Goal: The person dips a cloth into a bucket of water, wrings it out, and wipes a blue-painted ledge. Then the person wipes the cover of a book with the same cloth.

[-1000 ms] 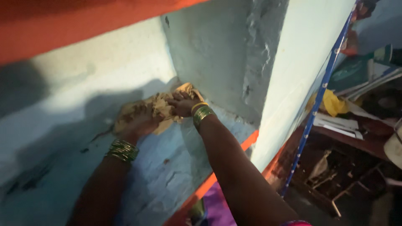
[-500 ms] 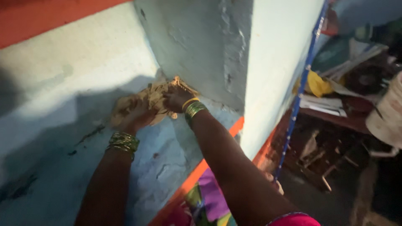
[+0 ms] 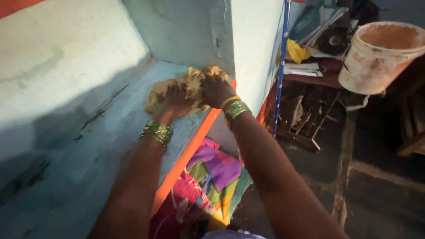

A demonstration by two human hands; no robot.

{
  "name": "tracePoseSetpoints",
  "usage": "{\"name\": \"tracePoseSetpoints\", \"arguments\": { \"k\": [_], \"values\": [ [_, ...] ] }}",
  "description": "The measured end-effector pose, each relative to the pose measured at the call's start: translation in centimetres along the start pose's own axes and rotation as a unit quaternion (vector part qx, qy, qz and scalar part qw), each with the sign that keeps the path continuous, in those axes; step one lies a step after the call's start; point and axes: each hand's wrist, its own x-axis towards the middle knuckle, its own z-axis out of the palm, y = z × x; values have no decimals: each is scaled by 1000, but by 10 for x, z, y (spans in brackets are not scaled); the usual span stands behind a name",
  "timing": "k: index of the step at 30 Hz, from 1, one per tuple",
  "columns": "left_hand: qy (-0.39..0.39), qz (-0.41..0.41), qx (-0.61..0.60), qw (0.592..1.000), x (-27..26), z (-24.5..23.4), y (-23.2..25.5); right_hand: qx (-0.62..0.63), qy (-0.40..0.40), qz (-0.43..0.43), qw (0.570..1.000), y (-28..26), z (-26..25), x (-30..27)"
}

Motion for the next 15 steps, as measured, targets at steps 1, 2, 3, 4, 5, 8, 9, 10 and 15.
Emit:
{"name": "tracePoseSetpoints", "arguments": {
  "k": [1, 2, 3, 4, 5, 8, 9, 10, 15],
  "values": [
    [-7, 11, 14, 1000, -12, -2, 9, 5, 11, 15, 1000, -2, -4, -15],
    [-10, 25, 28, 999, -21, -5, 17, 8, 24, 29, 999, -5, -11, -28],
    [-14, 38, 42, 998, -29, -6, 23, 19, 64, 15, 998, -9, -16, -41],
    [-5, 54, 54, 997, -40, -5, 25, 31, 101, -1, 994, -14, -20, -55],
    [4, 69, 67, 995, -49, -3, 27, 43, 138, -17, 989, -20, -24, -69],
    [-8, 67, 60, 996, -68, 4, 16, 89, 143, 18, 986, -44, -30, -101],
    [-20, 58, 48, 997, -74, 9, 9, 76, 141, 22, 987, -53, -30, -111],
    [-4, 88, 44, 995, -80, 14, 0, 64, 139, 25, 988, -63, -30, -121],
    [85, 238, 66, 965, -102, 34, -41, 80, 163, 26, 983, -108, -23, -162]
  ]
}}
